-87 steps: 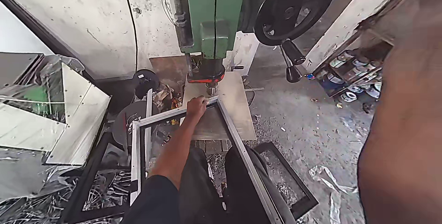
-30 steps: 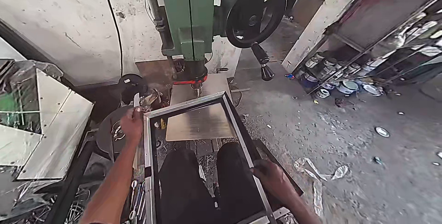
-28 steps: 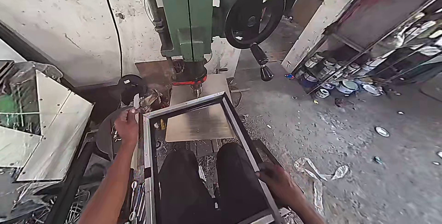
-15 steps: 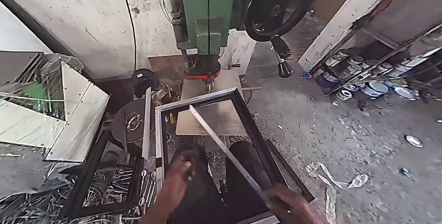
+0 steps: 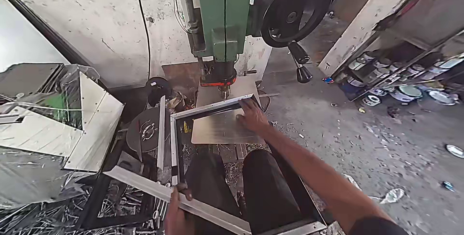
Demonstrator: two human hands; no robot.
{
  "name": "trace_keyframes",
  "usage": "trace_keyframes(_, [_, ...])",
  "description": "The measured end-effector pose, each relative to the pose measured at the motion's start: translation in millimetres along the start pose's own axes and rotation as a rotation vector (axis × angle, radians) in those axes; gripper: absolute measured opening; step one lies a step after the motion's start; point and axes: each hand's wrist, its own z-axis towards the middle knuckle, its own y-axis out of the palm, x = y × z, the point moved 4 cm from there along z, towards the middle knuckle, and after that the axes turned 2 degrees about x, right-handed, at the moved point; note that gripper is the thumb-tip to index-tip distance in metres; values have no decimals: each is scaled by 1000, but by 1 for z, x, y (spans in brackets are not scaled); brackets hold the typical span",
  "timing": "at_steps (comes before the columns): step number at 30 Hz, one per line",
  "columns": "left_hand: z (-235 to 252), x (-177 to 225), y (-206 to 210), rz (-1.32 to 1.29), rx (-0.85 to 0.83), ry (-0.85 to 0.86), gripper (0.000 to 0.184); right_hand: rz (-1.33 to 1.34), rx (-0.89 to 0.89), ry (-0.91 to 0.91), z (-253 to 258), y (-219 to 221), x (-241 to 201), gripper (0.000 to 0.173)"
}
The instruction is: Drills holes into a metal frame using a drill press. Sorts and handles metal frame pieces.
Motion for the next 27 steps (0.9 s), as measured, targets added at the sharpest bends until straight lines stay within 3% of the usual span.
trace_keyframes(4, [2, 10, -18, -26, 38, 5, 55, -162, -54, -43, 51, 17, 24, 69])
trace_keyframes(13, [6, 11, -27, -40, 103, -19, 54, -240, -10, -104, 56, 6, 22, 27])
trace_keyframes(16, [11, 9, -22, -35, 86, -27, 55, -266, -101, -75, 45, -2, 15, 29])
trace_keyframes(19, [15, 11, -14, -37, 71, -23, 54, -219, -368, -47, 27, -9, 5, 37])
trace_keyframes(22, [17, 13, -5, -73, 79, 3, 49, -140, -575, -207, -15, -13, -15, 41])
trace_keyframes(27, [9, 8, 0, -81, 116, -13, 24, 277, -481, -153, -118, -17, -51, 29])
